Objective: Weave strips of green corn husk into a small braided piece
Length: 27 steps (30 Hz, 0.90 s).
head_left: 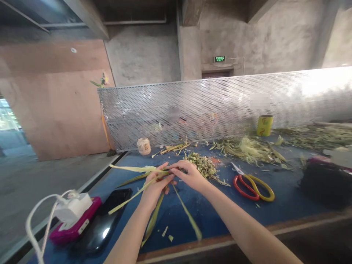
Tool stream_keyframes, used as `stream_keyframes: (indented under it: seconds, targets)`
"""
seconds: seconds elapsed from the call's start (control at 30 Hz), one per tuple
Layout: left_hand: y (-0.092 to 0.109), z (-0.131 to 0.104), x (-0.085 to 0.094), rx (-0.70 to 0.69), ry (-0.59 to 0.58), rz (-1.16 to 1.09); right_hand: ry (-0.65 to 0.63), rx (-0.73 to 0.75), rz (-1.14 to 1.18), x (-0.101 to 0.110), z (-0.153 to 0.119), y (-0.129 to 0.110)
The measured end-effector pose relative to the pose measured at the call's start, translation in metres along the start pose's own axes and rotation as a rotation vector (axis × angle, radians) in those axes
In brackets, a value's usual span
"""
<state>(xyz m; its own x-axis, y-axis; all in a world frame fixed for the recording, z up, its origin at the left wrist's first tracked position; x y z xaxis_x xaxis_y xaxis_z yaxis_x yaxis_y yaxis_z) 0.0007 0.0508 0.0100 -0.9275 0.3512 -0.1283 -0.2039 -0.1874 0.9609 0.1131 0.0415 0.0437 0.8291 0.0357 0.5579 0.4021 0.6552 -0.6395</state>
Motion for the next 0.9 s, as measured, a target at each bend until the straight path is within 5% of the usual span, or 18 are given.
stream_keyframes:
  seconds: [0.13,0.5,0.73,0.9]
  targets:
    - [-0.003,0.001,-0.007,0.024,-0.049,0.127,0.015,-0.001,-0.151,-0.002,-0.001,-0.005]
    - [-0.005,-0.002,-0.008,0.058,-0.01,-0.145,0.038,-0.063,0.511,-0.003,0.001,0.012]
    - [-0.004,0.0,-0.004,0.068,0.01,-0.164,0.037,-0.069,0.589,-0.009,0.002,0.016]
    - [-0.003,0.0,0.001,0.054,0.07,-0.183,0.167,-0.129,0.597,-0.001,0.003,0.027]
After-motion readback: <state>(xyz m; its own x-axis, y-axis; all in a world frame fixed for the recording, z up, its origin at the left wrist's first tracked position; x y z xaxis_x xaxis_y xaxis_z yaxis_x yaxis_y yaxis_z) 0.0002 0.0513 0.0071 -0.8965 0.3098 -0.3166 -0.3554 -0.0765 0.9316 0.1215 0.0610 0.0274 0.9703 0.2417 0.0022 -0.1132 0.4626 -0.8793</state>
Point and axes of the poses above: each hand's wrist, its own z-axis towards the middle knuckle, its own x-axis out of the back of the hand, y = z × x, the point moved 7 cm from there along z, towards the middle knuckle, and after that the axes turned 9 degrees about -y, right-handed, at the moved point
